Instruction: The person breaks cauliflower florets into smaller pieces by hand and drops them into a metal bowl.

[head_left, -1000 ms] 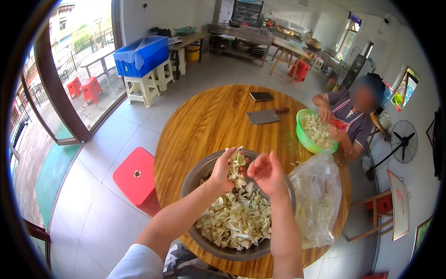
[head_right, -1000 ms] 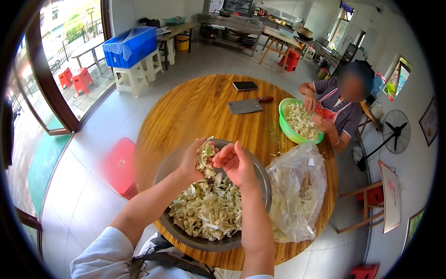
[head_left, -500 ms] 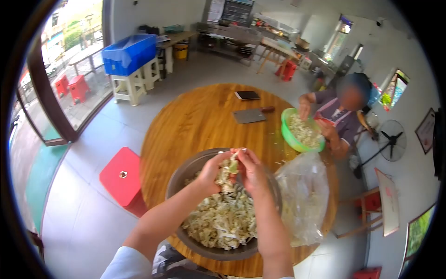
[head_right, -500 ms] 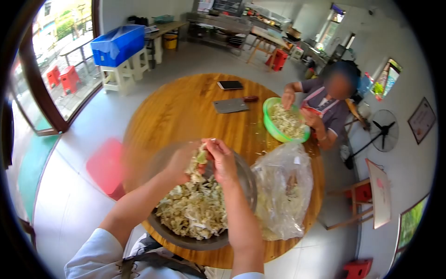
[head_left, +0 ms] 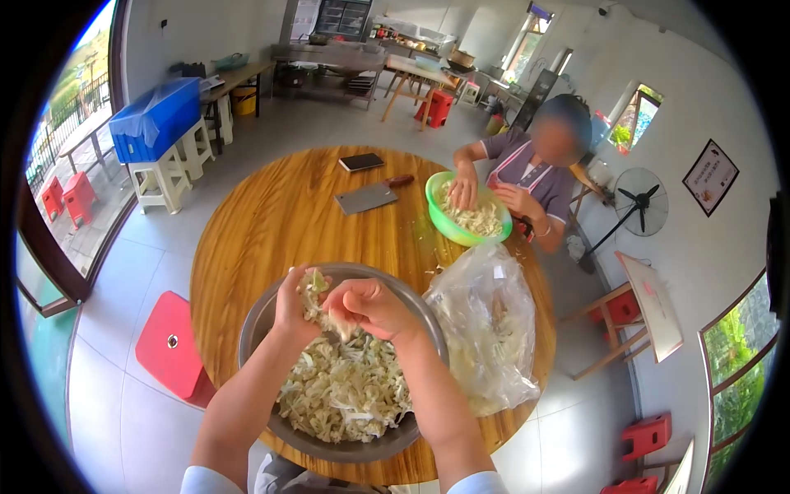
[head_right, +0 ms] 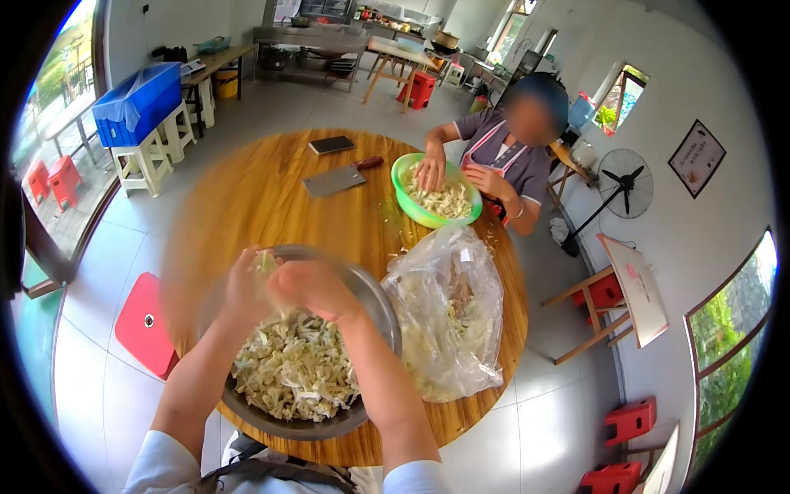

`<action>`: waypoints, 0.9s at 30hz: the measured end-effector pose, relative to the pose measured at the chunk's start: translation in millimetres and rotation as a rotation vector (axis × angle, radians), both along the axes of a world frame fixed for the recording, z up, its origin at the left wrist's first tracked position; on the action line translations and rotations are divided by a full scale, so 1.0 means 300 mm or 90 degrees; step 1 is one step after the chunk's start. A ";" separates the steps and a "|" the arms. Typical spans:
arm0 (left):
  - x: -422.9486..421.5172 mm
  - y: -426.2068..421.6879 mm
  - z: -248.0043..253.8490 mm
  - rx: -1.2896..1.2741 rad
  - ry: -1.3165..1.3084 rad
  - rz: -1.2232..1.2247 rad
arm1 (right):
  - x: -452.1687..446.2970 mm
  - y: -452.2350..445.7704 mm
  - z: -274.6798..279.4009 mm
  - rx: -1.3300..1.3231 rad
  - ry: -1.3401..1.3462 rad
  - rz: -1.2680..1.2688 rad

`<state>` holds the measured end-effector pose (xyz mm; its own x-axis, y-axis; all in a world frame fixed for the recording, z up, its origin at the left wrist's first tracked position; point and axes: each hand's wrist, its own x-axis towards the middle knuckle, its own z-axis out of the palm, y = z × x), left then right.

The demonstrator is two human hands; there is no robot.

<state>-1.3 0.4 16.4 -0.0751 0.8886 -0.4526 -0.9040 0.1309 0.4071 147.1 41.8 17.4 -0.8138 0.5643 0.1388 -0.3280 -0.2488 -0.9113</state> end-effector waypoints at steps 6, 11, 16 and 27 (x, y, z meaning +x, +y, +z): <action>-0.025 0.030 -0.102 0.083 0.128 -0.029 | -0.057 -0.009 0.015 0.040 -0.062 -0.330; -0.009 -0.001 -0.006 0.064 0.107 -0.025 | -0.080 -0.027 0.030 0.329 -0.262 -0.370; -0.005 -0.002 -0.009 0.086 0.176 -0.083 | -0.067 -0.011 0.007 0.241 -0.259 -0.379; -0.024 0.010 -0.024 0.033 0.051 -0.079 | -0.009 0.019 0.039 0.231 -0.308 -0.283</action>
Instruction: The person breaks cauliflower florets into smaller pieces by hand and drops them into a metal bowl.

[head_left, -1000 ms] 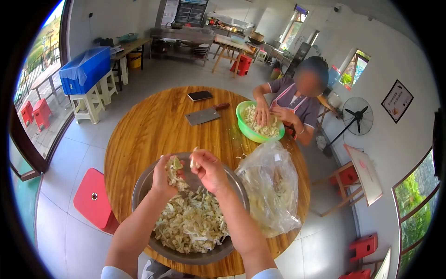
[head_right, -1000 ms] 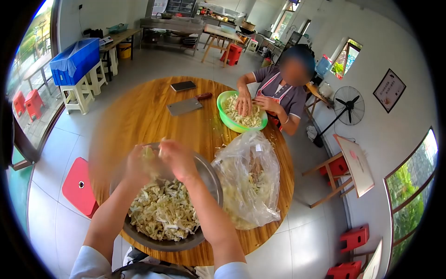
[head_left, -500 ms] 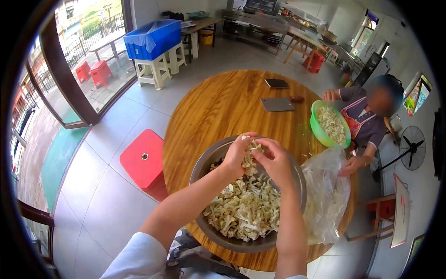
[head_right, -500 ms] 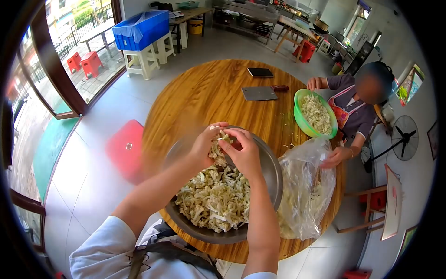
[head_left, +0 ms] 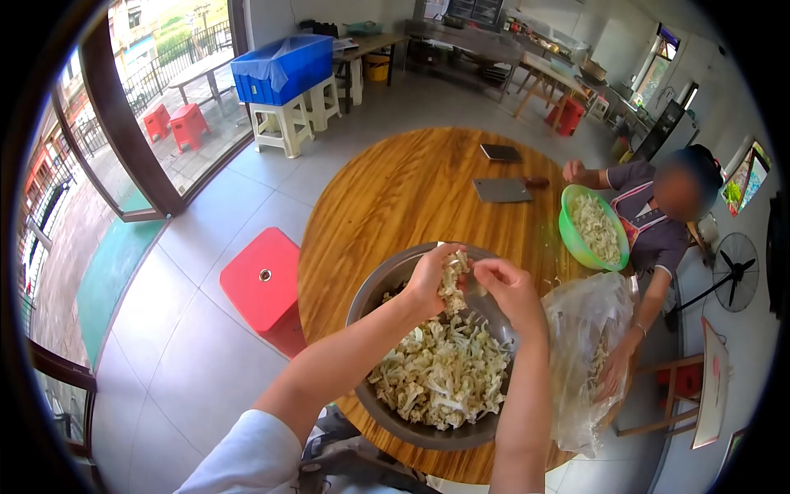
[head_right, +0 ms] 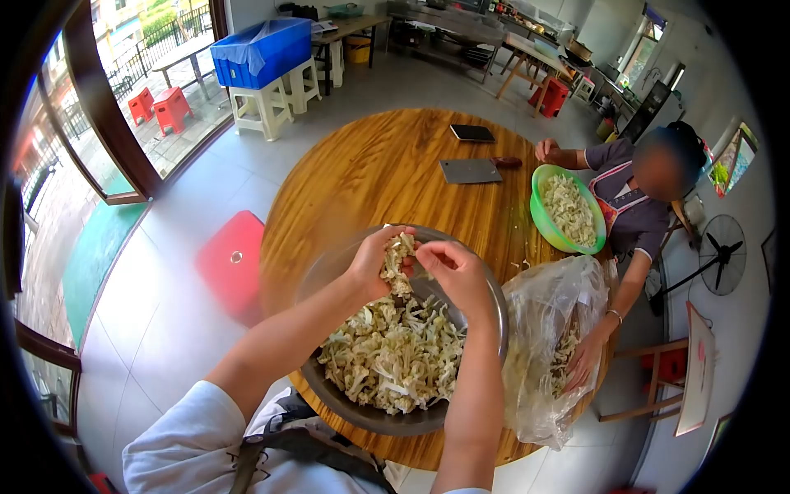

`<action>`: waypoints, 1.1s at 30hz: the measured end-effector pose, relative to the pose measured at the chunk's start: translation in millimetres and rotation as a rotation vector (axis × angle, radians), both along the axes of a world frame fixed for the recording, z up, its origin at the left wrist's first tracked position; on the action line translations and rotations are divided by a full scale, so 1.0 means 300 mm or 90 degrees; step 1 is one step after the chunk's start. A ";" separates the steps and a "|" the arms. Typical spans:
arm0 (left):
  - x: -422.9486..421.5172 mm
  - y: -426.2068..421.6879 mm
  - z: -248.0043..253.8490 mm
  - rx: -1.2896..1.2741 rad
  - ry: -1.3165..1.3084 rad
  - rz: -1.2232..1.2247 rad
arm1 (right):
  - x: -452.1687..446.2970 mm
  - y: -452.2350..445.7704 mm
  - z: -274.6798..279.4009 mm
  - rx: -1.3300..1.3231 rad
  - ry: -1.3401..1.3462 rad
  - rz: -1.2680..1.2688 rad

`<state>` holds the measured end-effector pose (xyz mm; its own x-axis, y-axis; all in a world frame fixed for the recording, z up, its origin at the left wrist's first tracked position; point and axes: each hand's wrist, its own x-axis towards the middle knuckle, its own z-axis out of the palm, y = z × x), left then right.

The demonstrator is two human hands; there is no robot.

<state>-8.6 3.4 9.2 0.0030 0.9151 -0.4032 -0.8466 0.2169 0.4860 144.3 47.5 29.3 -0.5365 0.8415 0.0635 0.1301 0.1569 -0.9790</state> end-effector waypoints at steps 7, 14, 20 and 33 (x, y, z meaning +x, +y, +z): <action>0.019 0.001 -0.010 -0.002 0.073 -0.087 | -0.048 -0.017 -0.033 0.035 0.083 -0.050; 0.010 0.000 0.003 0.032 -0.028 -0.091 | -0.039 -0.007 -0.019 -0.183 0.330 -0.075; 0.008 0.008 -0.012 0.037 -0.017 -0.070 | -0.050 -0.007 -0.029 -0.145 0.342 -0.123; -0.009 0.016 -0.019 0.106 -0.073 -0.067 | 0.037 0.028 -0.004 -0.140 0.131 -0.011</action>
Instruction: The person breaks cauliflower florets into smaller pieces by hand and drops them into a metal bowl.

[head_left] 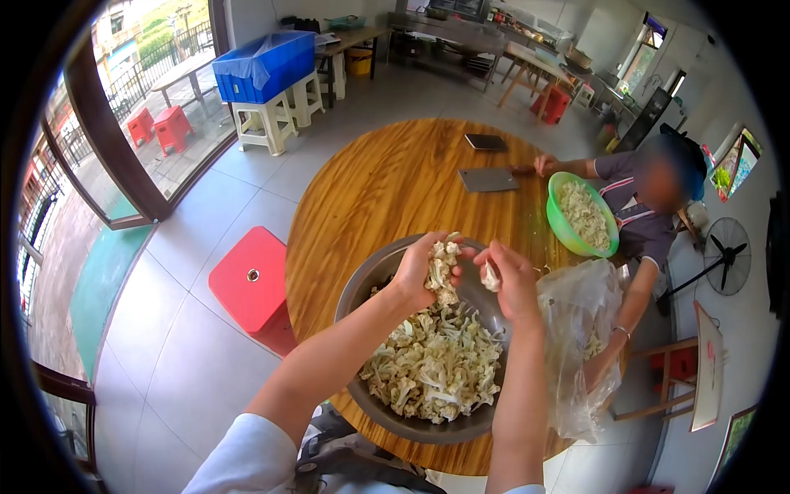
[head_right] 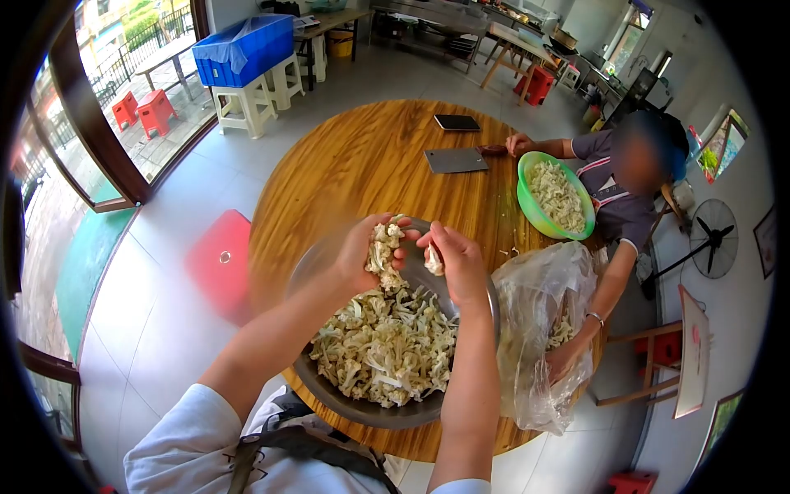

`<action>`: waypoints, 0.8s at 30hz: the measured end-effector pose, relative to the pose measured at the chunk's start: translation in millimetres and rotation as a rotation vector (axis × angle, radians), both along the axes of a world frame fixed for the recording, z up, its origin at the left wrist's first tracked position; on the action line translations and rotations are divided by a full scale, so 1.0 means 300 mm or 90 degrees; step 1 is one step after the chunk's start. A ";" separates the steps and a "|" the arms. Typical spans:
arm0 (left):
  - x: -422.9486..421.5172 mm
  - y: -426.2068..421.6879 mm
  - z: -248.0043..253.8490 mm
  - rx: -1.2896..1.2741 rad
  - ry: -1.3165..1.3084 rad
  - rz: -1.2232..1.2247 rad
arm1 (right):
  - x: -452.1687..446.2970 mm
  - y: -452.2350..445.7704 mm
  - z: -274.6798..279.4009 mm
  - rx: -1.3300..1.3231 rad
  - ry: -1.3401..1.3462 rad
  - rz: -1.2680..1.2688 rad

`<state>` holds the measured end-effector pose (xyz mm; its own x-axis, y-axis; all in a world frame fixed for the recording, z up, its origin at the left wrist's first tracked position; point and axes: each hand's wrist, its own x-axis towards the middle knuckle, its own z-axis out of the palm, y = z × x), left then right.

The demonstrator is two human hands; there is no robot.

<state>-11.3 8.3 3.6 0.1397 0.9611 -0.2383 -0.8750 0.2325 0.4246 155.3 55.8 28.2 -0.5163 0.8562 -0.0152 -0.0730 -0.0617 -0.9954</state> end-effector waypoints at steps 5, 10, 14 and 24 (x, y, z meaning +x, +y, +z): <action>0.012 -0.014 0.025 -0.028 0.076 -0.015 | -0.062 -0.052 0.016 0.136 -0.013 -0.004; 0.018 -0.012 0.022 -0.035 0.079 -0.043 | -0.075 -0.057 0.026 0.071 0.094 -0.060; 0.018 -0.016 0.035 -0.020 0.078 -0.059 | -0.045 -0.026 0.014 0.022 0.246 -0.152; 0.001 -0.022 0.035 0.073 0.065 -0.139 | -0.053 -0.028 0.008 0.111 0.006 -0.102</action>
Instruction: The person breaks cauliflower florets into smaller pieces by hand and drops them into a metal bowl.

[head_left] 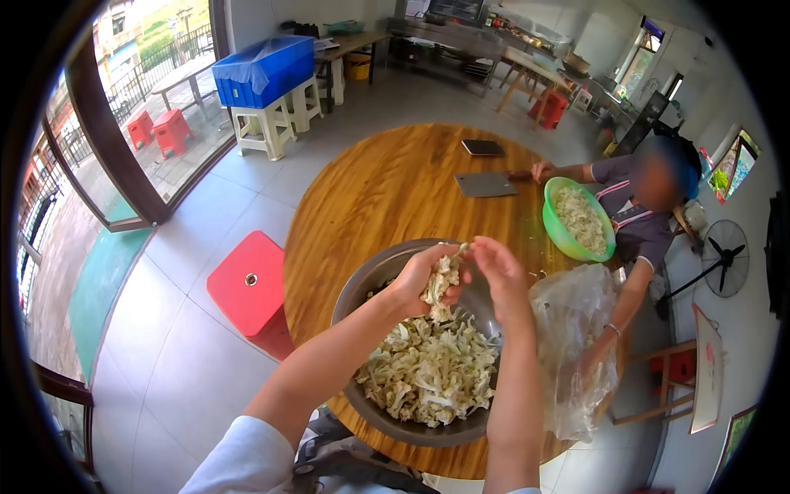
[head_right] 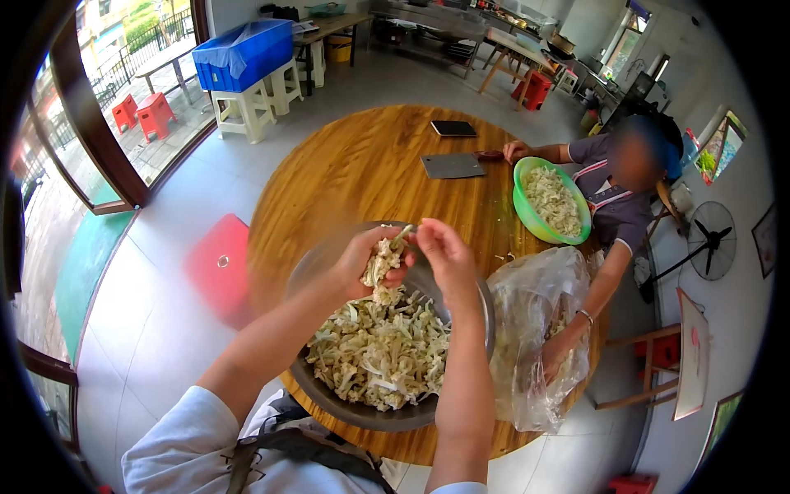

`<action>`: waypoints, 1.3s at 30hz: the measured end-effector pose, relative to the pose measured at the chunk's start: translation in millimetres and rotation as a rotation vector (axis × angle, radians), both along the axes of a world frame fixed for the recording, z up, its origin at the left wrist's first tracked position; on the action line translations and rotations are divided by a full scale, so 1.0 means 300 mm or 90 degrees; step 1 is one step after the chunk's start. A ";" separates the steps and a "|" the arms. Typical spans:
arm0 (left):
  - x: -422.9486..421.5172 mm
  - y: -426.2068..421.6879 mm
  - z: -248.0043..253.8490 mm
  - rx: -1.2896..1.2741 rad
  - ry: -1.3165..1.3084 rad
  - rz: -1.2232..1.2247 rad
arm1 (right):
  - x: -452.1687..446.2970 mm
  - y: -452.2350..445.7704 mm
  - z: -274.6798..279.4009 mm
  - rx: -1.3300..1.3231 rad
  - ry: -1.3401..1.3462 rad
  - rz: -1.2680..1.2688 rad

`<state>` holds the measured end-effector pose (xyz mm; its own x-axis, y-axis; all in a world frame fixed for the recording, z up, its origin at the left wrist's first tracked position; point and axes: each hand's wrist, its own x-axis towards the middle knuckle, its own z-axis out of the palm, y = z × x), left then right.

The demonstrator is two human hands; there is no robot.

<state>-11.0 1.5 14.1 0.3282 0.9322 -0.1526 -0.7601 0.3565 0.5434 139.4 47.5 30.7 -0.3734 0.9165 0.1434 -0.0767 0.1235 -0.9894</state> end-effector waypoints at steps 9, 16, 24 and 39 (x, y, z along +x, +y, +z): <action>0.011 -0.008 0.016 0.023 -0.021 -0.022 | 0.018 -0.005 0.027 -0.168 0.347 0.077; -0.007 0.024 -0.036 -0.066 -0.086 0.091 | 0.027 -0.017 0.013 0.062 0.146 0.114; 0.015 0.010 -0.002 -0.082 0.128 0.070 | -0.043 -0.057 0.013 0.060 -0.086 0.072; 0.001 0.009 -0.011 -0.046 0.002 0.094 | 0.062 0.024 0.007 -0.142 0.319 0.106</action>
